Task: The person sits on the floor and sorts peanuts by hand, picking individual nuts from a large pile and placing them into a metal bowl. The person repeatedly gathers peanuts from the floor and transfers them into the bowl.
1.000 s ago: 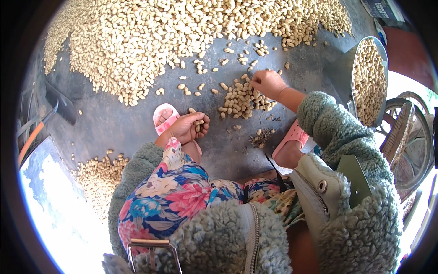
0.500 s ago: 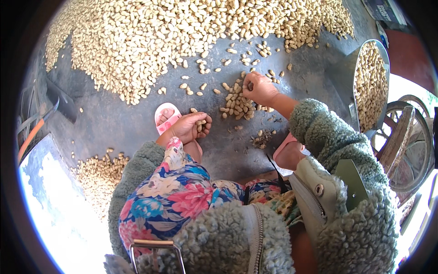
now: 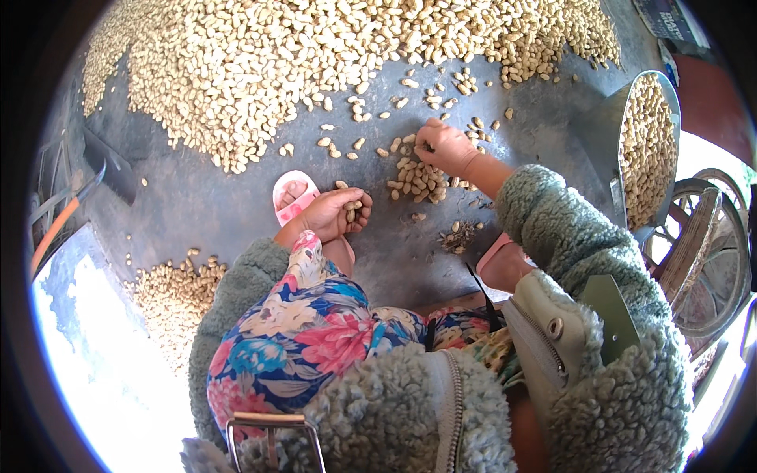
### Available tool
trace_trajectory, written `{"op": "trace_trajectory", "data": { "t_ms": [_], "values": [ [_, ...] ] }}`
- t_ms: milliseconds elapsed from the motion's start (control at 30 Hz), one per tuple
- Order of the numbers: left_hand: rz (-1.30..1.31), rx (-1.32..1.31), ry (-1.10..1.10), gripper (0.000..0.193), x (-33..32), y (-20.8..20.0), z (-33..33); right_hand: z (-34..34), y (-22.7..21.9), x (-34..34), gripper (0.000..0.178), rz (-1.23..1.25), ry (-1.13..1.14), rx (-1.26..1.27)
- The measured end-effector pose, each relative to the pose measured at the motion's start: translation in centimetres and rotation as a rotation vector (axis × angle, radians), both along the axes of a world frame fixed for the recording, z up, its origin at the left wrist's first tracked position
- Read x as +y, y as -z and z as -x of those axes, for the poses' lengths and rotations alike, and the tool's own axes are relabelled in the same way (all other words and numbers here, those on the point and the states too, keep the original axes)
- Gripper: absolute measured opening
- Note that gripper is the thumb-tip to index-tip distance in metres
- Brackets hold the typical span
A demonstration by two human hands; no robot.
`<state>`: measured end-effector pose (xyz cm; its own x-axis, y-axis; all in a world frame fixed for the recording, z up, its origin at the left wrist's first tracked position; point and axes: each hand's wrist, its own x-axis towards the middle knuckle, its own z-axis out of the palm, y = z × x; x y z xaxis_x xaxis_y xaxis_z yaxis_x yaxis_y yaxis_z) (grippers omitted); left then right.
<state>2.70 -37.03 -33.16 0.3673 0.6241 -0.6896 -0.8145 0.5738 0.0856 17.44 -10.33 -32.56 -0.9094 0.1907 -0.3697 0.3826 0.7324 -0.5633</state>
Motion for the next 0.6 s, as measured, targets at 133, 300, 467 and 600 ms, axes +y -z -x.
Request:
{"op": "trace_trajectory", "data": {
  "t_ms": [133, 300, 467, 600],
  "values": [
    [0.006, 0.013, -0.001, 0.025, -0.1, -0.2, 0.0, 0.3, -0.9, 2.7, 0.020, 0.802, 0.477, -0.261],
    [0.013, -0.001, 0.000, 0.026, -0.1, -0.1, 0.0, 0.4, -1.7, -0.3, 0.029, 0.276, -0.143, -0.065],
    [0.018, 0.005, 0.002, 0.025, 0.2, -0.2, 0.1, 0.3, -0.5, -2.8, 0.023, -0.014, -0.210, -0.077],
    [0.025, -0.001, -0.008, 0.026, -0.1, -0.1, -0.1, 1.4, -2.1, -3.0, 0.021, 0.040, -0.132, -0.279]
  ]
}}
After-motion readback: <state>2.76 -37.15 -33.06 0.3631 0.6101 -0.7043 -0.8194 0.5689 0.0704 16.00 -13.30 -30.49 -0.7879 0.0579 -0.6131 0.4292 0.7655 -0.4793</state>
